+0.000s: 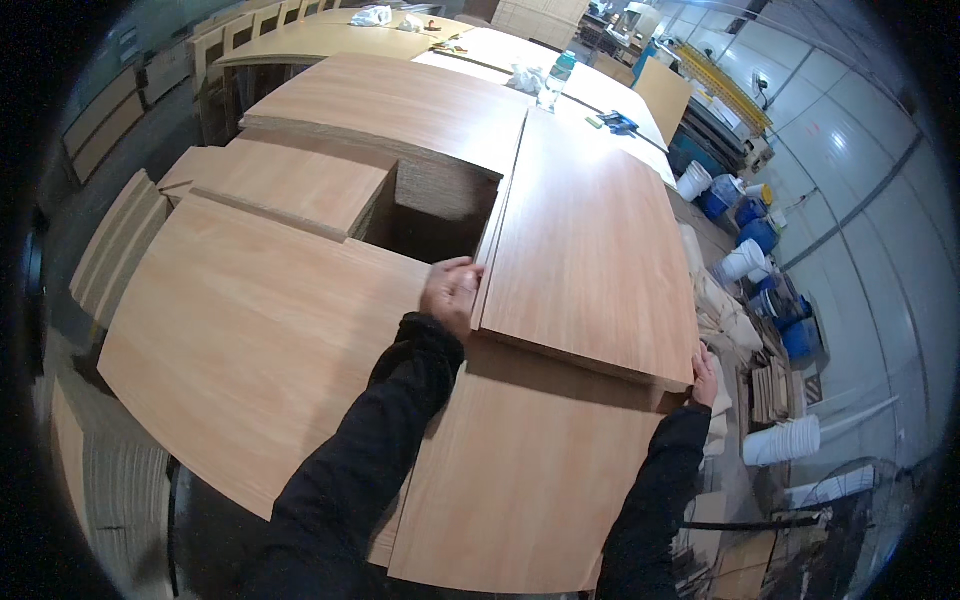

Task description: The person carries a wooden board to a table, aligns wooden frame pieces along the edges of the board, and fastens them into place using a nail gun.

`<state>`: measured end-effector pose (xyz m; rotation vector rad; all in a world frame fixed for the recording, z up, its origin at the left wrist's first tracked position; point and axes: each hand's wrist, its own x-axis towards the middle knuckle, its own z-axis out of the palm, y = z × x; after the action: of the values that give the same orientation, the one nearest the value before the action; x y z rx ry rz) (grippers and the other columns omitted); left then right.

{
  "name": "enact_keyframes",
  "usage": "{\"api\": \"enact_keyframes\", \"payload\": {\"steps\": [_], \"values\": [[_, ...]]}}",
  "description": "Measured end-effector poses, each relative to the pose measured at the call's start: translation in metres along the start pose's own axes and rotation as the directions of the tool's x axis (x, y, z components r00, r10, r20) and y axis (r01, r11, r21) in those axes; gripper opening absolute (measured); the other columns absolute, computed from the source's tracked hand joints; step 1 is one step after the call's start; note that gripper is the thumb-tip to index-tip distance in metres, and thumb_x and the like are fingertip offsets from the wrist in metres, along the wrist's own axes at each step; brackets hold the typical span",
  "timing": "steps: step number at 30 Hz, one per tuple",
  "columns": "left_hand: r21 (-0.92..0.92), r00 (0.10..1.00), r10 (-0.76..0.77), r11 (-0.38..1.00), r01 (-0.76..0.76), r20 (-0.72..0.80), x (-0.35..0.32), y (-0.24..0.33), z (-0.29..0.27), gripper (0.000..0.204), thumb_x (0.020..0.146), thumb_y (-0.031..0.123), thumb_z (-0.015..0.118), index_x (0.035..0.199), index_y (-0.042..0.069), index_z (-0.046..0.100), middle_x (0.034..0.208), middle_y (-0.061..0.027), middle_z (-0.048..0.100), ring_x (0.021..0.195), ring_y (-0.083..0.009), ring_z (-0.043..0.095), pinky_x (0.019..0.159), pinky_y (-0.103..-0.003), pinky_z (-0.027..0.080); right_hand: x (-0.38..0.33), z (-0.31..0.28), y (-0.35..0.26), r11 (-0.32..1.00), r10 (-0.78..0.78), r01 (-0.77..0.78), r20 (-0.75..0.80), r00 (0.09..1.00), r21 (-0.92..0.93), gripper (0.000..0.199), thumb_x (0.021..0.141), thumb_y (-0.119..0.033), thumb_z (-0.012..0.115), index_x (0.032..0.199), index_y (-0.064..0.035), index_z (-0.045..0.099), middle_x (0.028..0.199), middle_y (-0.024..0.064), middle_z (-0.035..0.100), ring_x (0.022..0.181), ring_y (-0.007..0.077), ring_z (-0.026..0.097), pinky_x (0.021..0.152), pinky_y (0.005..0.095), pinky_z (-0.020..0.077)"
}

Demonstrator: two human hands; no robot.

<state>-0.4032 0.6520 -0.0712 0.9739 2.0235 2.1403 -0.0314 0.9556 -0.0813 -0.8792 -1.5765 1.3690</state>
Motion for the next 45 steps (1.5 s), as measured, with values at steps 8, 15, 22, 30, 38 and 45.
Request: {"api": "enact_keyframes", "payload": {"steps": [8, 15, 22, 30, 38, 45], "values": [[0.595, 0.970, -0.239, 0.785, 0.172, 0.035, -0.002, 0.029, -0.001, 0.030, 0.071, 0.015, 0.050, 0.099, 0.013, 0.062, 0.104, -0.0011, 0.053, 0.100, -0.0206, 0.048, 0.084, -0.036, 0.040, 0.007, -0.009, 0.000, 0.996, 0.082, -0.083, 0.014, 0.997, 0.035, 0.046, 0.086, -0.014, 0.046, 0.127, 0.0026, 0.034, 0.127, 0.0096, 0.041, 0.113, 0.0167, 0.042, 0.094, 0.0275, 0.0322], [0.528, 0.982, -0.123, 0.849, 0.029, 0.142, 0.001, 0.016, -0.011, 0.031, 0.072, 0.014, 0.047, 0.099, 0.011, 0.061, 0.105, -0.0032, 0.052, 0.103, -0.0210, 0.046, 0.086, -0.035, 0.038, 0.010, -0.032, 0.015, 0.990, 0.116, -0.112, -0.044, 0.992, 0.081, 0.043, 0.086, -0.018, 0.044, 0.121, 0.0069, 0.040, 0.118, 0.0123, 0.050, 0.108, 0.0175, 0.048, 0.094, 0.0286, 0.0336], [0.610, 0.979, -0.117, 0.793, -0.008, 0.166, -0.005, 0.019, -0.002, 0.065, 0.075, 0.052, 0.047, 0.116, 0.003, 0.045, 0.116, -0.0172, 0.043, 0.110, -0.0326, 0.038, 0.095, -0.045, 0.025, -0.014, 0.027, -0.019, 0.880, 0.172, -0.129, -0.054, 0.984, 0.457, 0.046, 0.086, -0.031, 0.041, 0.117, 0.0030, 0.045, 0.115, 0.0134, 0.053, 0.104, 0.0232, 0.052, 0.090, 0.0305, 0.0380], [0.562, 0.969, -0.087, 0.825, -0.060, 0.231, 0.007, 0.016, -0.001, 0.055, 0.075, 0.041, 0.055, 0.112, 0.001, 0.050, 0.122, -0.0148, 0.042, 0.115, -0.0300, 0.036, 0.095, -0.041, 0.029, -0.015, 0.037, -0.021, 0.868, 0.211, -0.189, 0.002, 0.977, 0.459, 0.038, 0.083, -0.028, 0.047, 0.107, 0.0006, 0.052, 0.106, 0.0121, 0.057, 0.096, 0.0201, 0.055, 0.085, 0.0293, 0.0401], [0.534, 0.969, -0.034, 0.839, -0.106, 0.245, 0.012, 0.006, 0.003, 0.046, 0.076, 0.036, 0.055, 0.109, 0.004, 0.054, 0.122, -0.0135, 0.044, 0.117, -0.0334, 0.034, 0.099, -0.040, 0.025, -0.017, 0.043, -0.025, 0.824, 0.256, -0.233, 0.029, 0.966, 0.517, 0.046, 0.082, -0.031, 0.046, 0.113, 0.0027, 0.048, 0.114, 0.0132, 0.053, 0.104, 0.0211, 0.050, 0.091, 0.0293, 0.0349], [0.429, 0.962, -0.057, 0.901, -0.066, 0.268, 0.010, 0.012, -0.001, 0.050, 0.071, 0.035, 0.061, 0.112, 0.008, 0.053, 0.123, -0.0083, 0.045, 0.119, -0.0280, 0.034, 0.098, -0.042, 0.023, -0.025, 0.057, -0.045, 0.937, 0.059, -0.075, 0.057, 0.997, 0.342, 0.048, 0.082, -0.029, 0.044, 0.118, 0.0030, 0.045, 0.116, 0.0111, 0.051, 0.108, 0.0206, 0.047, 0.093, 0.0298, 0.0335]]}}
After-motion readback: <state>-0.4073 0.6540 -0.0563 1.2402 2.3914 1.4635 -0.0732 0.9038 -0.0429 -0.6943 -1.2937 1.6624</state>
